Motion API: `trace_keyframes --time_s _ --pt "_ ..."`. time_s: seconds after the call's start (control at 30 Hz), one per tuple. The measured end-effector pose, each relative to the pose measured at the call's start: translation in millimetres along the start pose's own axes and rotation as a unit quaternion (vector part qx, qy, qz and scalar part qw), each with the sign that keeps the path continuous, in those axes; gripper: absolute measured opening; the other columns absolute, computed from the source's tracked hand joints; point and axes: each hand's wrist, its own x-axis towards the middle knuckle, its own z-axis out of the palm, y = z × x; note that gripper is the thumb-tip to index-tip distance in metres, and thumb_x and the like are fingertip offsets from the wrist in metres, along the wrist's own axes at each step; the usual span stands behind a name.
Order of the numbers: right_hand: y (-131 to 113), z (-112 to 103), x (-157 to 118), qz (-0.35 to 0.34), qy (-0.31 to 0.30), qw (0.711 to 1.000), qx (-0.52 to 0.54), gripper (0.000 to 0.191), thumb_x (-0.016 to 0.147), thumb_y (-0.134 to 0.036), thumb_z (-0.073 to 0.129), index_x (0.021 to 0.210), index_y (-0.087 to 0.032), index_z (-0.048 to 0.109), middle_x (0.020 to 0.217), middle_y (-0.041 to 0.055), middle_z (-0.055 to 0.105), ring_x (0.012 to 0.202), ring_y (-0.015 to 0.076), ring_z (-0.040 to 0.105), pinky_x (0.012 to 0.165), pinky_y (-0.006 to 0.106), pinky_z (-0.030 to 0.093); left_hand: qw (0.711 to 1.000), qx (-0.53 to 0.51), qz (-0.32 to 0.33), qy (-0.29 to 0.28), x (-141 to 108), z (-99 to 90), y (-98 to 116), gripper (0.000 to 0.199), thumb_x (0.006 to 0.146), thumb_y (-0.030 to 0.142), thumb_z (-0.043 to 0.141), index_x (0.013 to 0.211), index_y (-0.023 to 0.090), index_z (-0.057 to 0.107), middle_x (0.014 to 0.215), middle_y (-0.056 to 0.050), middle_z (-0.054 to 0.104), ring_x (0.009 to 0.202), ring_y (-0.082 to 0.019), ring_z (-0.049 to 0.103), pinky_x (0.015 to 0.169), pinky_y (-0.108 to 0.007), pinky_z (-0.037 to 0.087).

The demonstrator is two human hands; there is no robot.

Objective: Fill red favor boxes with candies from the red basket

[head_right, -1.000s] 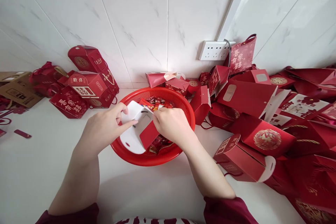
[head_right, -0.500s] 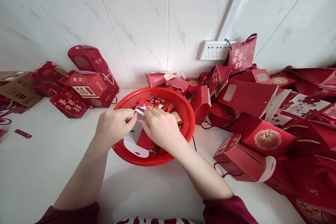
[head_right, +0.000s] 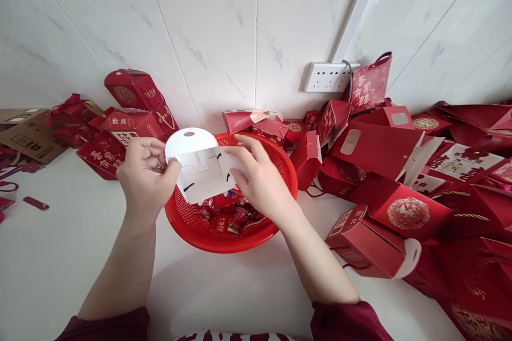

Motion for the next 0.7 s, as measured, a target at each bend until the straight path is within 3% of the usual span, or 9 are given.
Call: trace_keyframes --time_s 0.1,0.2,0.27,0.4,0.47,0.53,0.6,0.7 --pt "3 10 1 0.028 0.088 0.985 -0.147 0.009 0.094 -0.027 0.059 0.096 -0.02 0.064 0.115 0.0125 0.061 0.105 0.0273 0.058 0.086 0.042 0.048 1.0 -0.019 0.014 0.017 -3 1.8 2 0.042 0.069 0.005 0.062 0.108 0.021 0.058 0.068 0.007 0.05 0.053 -0.007 0.05 0.05 -0.019 0.044" --pt "0 14 2 0.056 0.068 0.961 -0.264 0.034 0.092 -0.051 0.061 0.082 -0.019 0.062 0.095 0.0108 0.062 0.091 0.0272 0.056 0.079 0.041 0.042 0.997 -0.063 0.029 0.025 -10 4.3 9 0.041 0.067 0.005 0.062 0.103 0.021 0.056 0.067 0.007 0.048 0.052 -0.006 0.048 0.046 -0.017 0.042" --pt "-2 13 2 0.059 0.023 0.96 -0.272 0.045 0.091 -0.061 0.058 0.079 -0.019 0.061 0.088 0.0095 0.062 0.084 0.0251 0.057 0.074 0.037 0.039 0.994 -0.105 0.032 0.012 -13 5.2 15 0.038 0.067 0.005 0.062 0.099 0.022 0.053 0.065 0.008 0.047 0.051 -0.007 0.047 0.044 -0.017 0.04" --pt "-7 11 4 0.087 -0.111 0.97 -0.197 0.047 0.101 -0.05 0.047 0.068 -0.018 0.057 0.065 0.0036 0.061 0.058 0.0153 0.053 0.055 0.029 0.028 0.99 -0.131 0.034 -0.025 -17 4.9 20 0.042 0.074 0.005 0.059 0.111 0.024 0.05 0.07 0.007 0.048 0.047 -0.006 0.043 0.043 -0.019 0.037" --pt "-8 12 4 0.114 -0.145 0.964 -0.194 0.05 0.103 -0.046 0.043 0.063 -0.018 0.056 0.059 0.0033 0.06 0.052 0.0143 0.052 0.051 0.028 0.022 0.992 -0.088 0.088 -0.035 -16 4.0 18 0.05 0.077 0.004 0.058 0.121 0.026 0.05 0.089 0.001 0.059 0.047 -0.004 0.044 0.047 -0.021 0.041" --pt "-6 13 5 0.119 -0.148 0.957 -0.217 0.051 0.103 -0.045 0.042 0.062 -0.018 0.058 0.057 0.0039 0.061 0.052 0.0151 0.053 0.05 0.028 0.02 0.982 -0.013 0.185 -0.042 -14 2.9 16 0.052 0.079 0.002 0.057 0.123 0.03 0.056 0.115 -0.006 0.064 0.049 -0.004 0.049 0.05 -0.023 0.045" --pt "-4 13 4 0.108 -0.141 0.955 -0.237 0.05 0.103 -0.043 0.043 0.064 -0.018 0.06 0.057 0.0041 0.062 0.052 0.0153 0.054 0.05 0.028 0.019 0.963 0.052 0.259 -0.056 -12 1.6 14 0.049 0.081 0.001 0.055 0.118 0.032 0.064 0.129 -0.006 0.063 0.054 -0.006 0.056 0.053 -0.024 0.047" --pt "0 11 2 0.078 -0.114 0.958 -0.251 0.05 0.103 -0.041 0.042 0.063 -0.017 0.06 0.056 0.0033 0.061 0.049 0.0136 0.051 0.049 0.029 0.018 0.959 0.079 0.261 -0.078 -9 -0.7 15 0.043 0.085 0.004 0.056 0.115 0.032 0.07 0.129 -0.003 0.068 0.064 -0.01 0.065 0.059 -0.025 0.05"
